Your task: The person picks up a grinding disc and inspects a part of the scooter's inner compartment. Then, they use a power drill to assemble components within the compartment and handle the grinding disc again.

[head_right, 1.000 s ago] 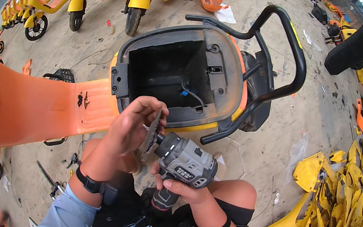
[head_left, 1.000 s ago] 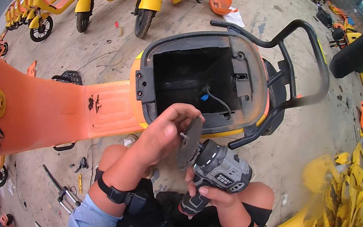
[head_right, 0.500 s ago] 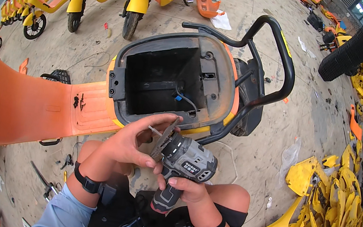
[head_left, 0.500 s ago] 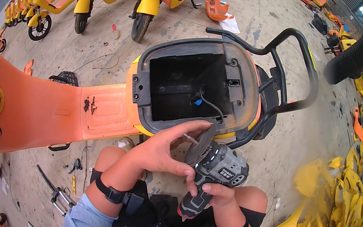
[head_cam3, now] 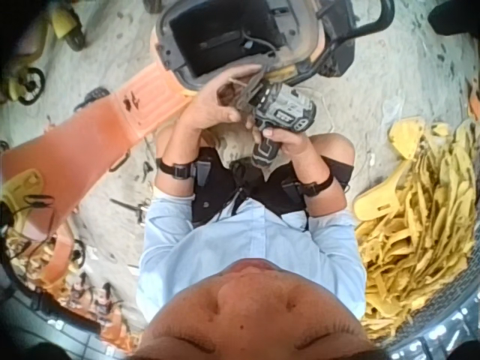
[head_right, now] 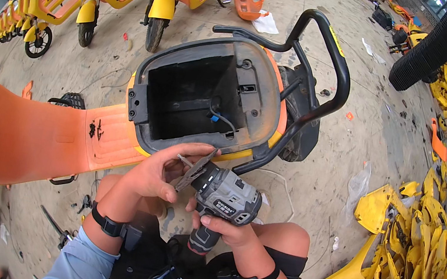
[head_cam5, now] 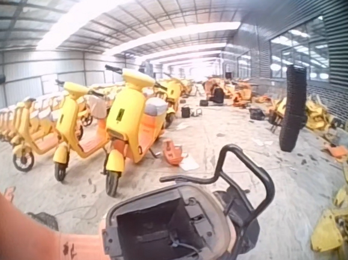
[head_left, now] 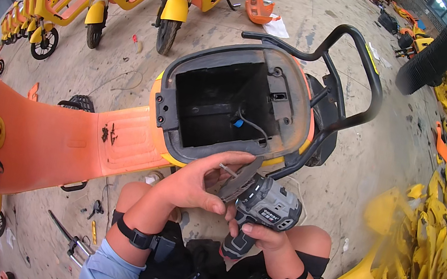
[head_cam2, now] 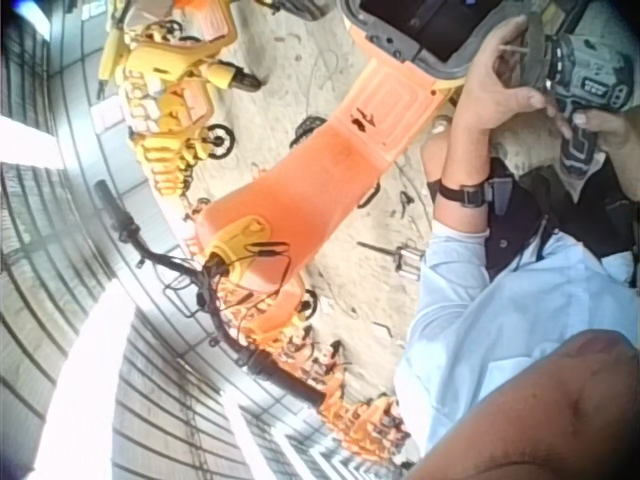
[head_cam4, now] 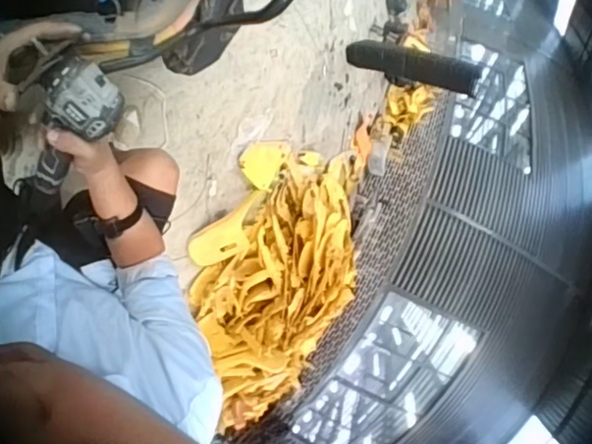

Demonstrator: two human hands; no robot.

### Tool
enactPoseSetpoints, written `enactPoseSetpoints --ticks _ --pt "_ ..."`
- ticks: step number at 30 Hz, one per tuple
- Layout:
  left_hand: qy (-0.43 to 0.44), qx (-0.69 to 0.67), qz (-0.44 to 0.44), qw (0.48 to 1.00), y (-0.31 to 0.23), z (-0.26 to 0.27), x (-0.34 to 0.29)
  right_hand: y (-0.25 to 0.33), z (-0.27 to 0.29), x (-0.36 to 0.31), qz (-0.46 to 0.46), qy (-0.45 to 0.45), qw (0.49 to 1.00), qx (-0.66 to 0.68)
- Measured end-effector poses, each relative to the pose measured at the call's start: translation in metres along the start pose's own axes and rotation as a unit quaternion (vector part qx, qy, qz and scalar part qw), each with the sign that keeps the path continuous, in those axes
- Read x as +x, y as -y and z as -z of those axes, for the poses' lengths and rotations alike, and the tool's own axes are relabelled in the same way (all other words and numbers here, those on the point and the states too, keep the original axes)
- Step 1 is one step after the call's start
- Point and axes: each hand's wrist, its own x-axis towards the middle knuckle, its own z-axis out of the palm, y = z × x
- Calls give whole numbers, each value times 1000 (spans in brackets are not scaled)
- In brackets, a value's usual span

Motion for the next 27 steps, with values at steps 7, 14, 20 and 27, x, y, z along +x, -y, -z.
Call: enactPoseSetpoints --ticks 7,14,20,27 --pt "9 32 -50 998 6 2 3 0 -1 -3 -9 -3 1000 16" --pt "-4 27 -43 999 8 1 3 0 -2 -2 -9 -10 1000 5" --pt "-10 24 -27 999 4 0 2 -2 -1 -1 -7 -11 1000 1" --pt "-23 78 -59 995 2 3 2 -1 2 2 1 2 1000 -12"
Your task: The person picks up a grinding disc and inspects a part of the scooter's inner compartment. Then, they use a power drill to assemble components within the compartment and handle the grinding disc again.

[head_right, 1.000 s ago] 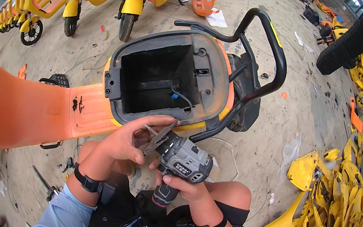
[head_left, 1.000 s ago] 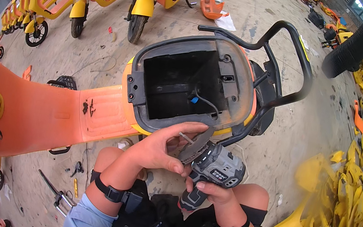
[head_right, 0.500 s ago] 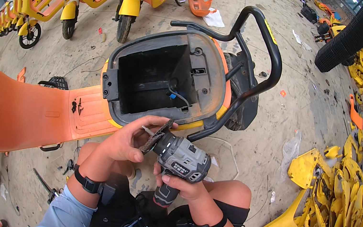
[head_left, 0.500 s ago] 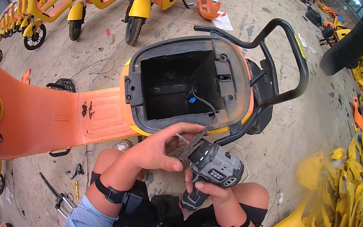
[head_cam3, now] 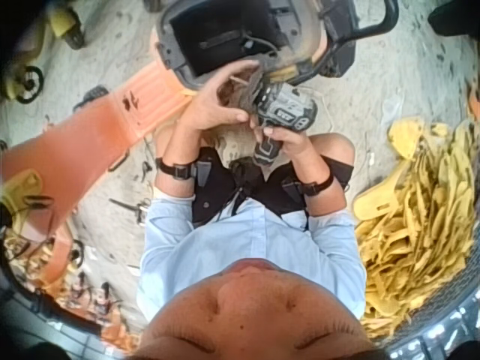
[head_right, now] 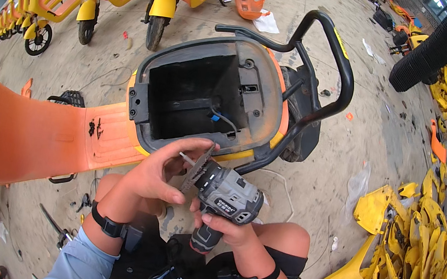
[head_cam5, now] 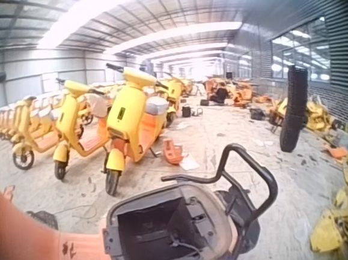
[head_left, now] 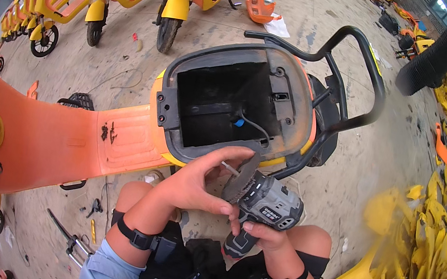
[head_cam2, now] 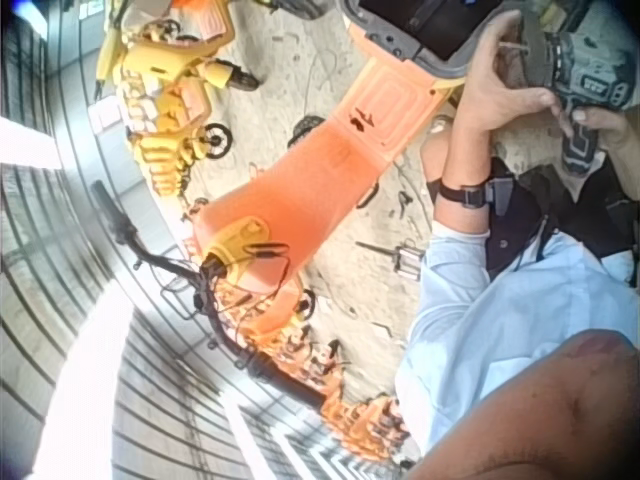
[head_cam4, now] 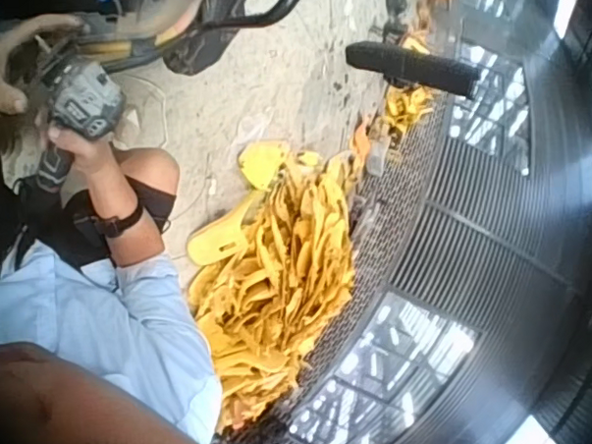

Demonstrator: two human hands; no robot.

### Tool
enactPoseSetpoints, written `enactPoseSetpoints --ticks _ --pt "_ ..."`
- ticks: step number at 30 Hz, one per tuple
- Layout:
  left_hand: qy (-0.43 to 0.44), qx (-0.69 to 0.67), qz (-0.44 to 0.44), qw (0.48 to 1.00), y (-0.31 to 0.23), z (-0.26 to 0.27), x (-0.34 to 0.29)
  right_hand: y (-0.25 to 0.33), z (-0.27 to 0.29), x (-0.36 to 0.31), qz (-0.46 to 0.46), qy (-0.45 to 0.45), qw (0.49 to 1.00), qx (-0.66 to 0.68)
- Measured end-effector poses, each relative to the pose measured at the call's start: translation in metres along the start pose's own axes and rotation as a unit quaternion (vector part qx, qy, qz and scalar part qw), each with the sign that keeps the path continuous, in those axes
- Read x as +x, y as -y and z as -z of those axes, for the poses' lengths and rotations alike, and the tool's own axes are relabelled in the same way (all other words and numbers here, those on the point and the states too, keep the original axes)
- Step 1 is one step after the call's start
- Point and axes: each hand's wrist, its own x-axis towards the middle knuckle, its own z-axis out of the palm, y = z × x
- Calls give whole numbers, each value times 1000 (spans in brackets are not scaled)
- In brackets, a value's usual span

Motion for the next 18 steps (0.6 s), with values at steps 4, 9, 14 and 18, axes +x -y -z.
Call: enactPoseSetpoints --ticks 4,9,14,18 --pt "-117 51 -121 984 0 1 1 7 3 -5 -11 -35 998 45" --pt "-205 306 -203 907 -3 8 0 22 9 -15 47 -84 995 -24" --pt "-210 534 -190 796 -10 -6 -1 13 -2 -13 80 -25 983 -162" --pt "-180 534 -203 801 -8 -12 0 -7 7 -16 61 -68 938 -335"
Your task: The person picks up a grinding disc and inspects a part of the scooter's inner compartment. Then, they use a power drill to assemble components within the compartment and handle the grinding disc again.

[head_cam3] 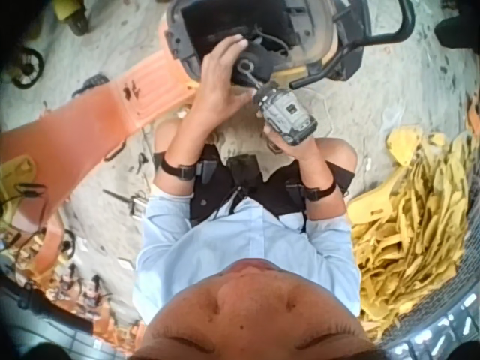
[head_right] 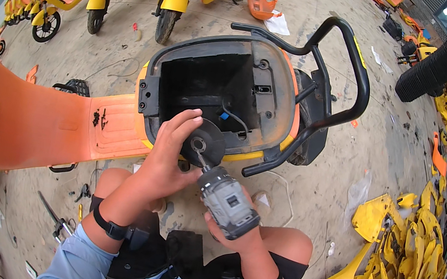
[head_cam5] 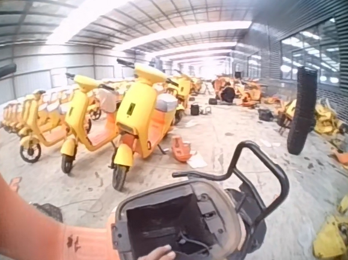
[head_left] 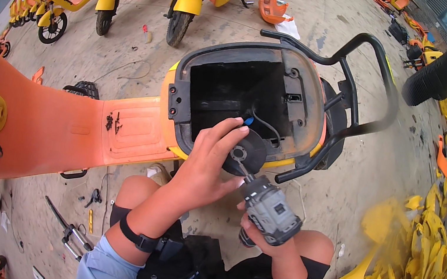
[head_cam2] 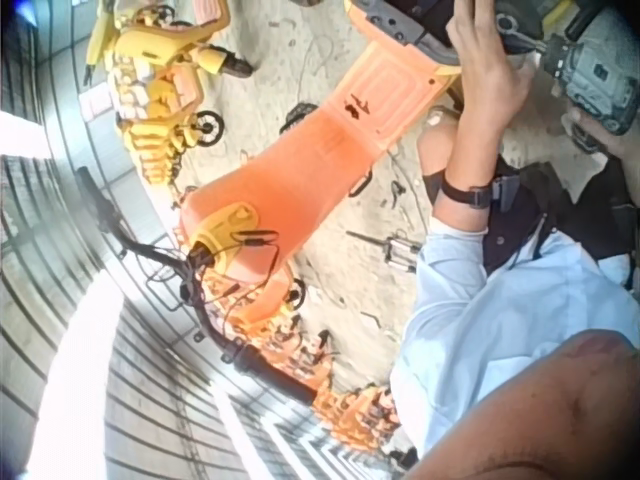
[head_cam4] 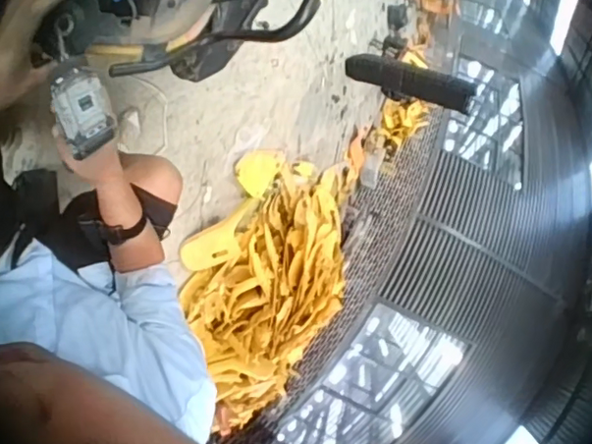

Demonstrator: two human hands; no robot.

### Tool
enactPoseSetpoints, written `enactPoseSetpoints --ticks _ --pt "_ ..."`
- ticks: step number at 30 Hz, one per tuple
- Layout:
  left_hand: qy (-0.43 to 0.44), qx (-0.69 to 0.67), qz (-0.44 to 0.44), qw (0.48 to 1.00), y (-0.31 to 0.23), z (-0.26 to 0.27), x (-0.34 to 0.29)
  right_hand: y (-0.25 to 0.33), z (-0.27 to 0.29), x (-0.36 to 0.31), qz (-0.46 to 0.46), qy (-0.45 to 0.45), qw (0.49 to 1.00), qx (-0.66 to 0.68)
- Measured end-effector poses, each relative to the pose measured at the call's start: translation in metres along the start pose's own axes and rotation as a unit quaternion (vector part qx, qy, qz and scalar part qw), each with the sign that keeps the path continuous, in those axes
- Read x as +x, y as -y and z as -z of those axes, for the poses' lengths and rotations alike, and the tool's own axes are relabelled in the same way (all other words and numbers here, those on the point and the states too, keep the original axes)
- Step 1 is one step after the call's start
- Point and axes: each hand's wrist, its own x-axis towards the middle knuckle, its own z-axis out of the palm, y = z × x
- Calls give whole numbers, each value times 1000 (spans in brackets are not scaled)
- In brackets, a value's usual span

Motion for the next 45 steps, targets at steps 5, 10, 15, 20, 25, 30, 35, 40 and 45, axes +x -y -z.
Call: enactPoseSetpoints --ticks 5,10,15,20,25,30,35,40,45 --pt "-11 -70 33 997 1 -6 -7 25 -13 11 109 -38 967 -226" --pt "35 -243 163 956 0 -3 -8 11 -2 5 79 -26 972 -220" --pt "36 -340 148 928 6 -9 -11 7 -6 5 32 -56 998 -12" --pt "-11 -445 207 871 -5 -12 -7 6 1 2 58 -30 992 -106" --pt "-14 -444 240 863 0 -20 -14 7 -4 3 55 -68 993 -73" --pt "-23 -397 174 901 -5 -25 -19 12 -6 6 49 -71 996 -14" --pt "-36 -273 84 958 -6 -19 -17 13 -3 7 8 -37 998 46" --pt "-53 -218 14 975 -12 -12 -13 17 -5 10 6 -39 988 152" --pt "-44 -224 32 973 -12 -9 -13 12 2 6 20 -63 997 32"
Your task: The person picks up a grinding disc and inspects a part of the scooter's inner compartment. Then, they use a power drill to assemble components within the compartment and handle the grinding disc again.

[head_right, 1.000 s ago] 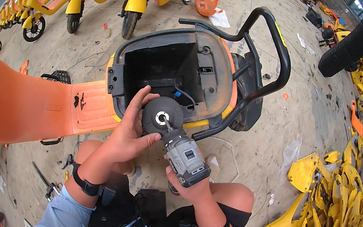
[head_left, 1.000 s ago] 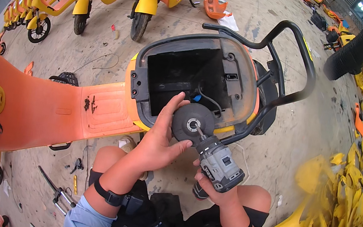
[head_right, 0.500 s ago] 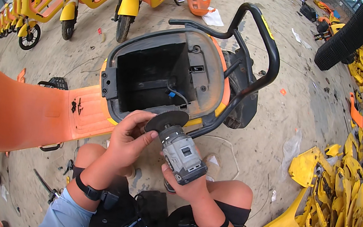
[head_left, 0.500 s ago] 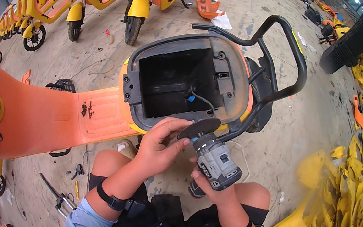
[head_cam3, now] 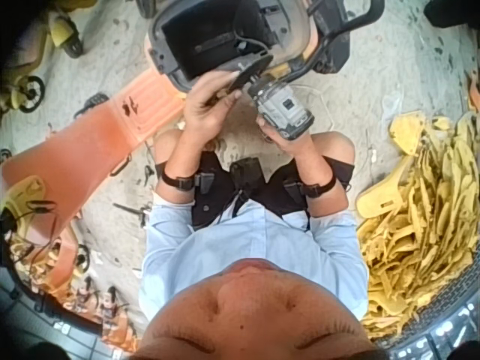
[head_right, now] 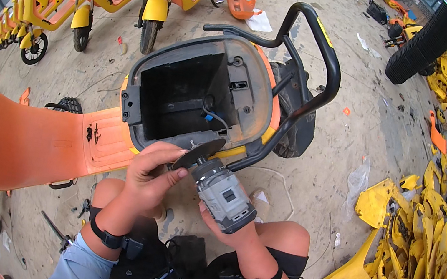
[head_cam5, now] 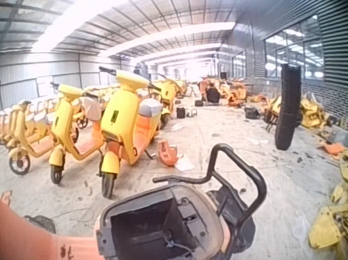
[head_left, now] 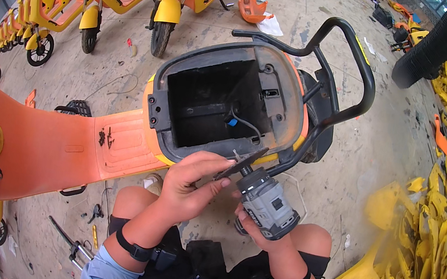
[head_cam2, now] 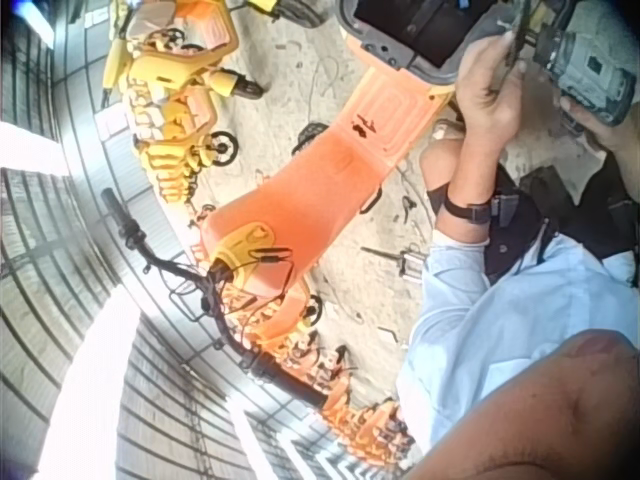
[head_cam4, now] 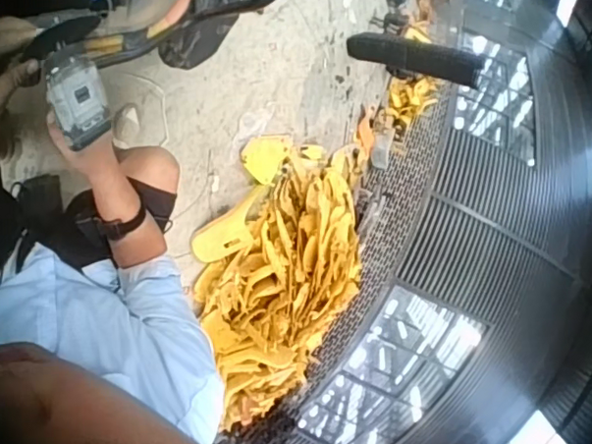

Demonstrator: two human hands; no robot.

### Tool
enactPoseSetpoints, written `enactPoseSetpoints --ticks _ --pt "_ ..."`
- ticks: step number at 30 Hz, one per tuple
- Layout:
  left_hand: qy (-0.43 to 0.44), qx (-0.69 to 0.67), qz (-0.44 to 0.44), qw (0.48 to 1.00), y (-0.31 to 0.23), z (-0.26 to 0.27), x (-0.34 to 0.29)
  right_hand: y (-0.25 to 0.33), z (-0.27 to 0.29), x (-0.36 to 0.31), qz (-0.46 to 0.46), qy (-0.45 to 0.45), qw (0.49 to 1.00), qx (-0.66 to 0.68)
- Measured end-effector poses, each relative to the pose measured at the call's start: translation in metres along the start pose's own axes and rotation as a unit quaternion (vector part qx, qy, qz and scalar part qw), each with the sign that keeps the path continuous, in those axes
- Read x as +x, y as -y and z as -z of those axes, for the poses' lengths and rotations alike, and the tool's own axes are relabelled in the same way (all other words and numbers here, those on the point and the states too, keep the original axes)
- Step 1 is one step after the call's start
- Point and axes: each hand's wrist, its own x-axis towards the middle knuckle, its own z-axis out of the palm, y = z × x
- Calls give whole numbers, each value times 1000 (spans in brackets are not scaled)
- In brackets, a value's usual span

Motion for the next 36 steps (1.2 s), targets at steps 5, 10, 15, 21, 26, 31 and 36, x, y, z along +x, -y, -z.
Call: enactPoseSetpoints --ticks 5,10,15,21,26,31,36 --pt "-3 -19 17 1000 -1 1 -4 -7 13 1 35 20 986 -160" --pt "-10 -43 60 997 -5 1 -6 14 11 7 148 15 938 -313" --pt "-16 -37 25 999 0 1 -8 13 15 7 150 33 938 -311" --pt "5 -30 12 999 -5 2 -4 -5 17 -2 5 40 986 -163" --pt "22 -12 7 1000 -10 6 -2 9 9 -1 -11 43 998 -48" --pt "30 14 -21 999 -9 11 -1 0 22 3 55 97 985 -133" --pt "52 18 -11 998 -12 16 0 2 20 2 63 105 981 -150"
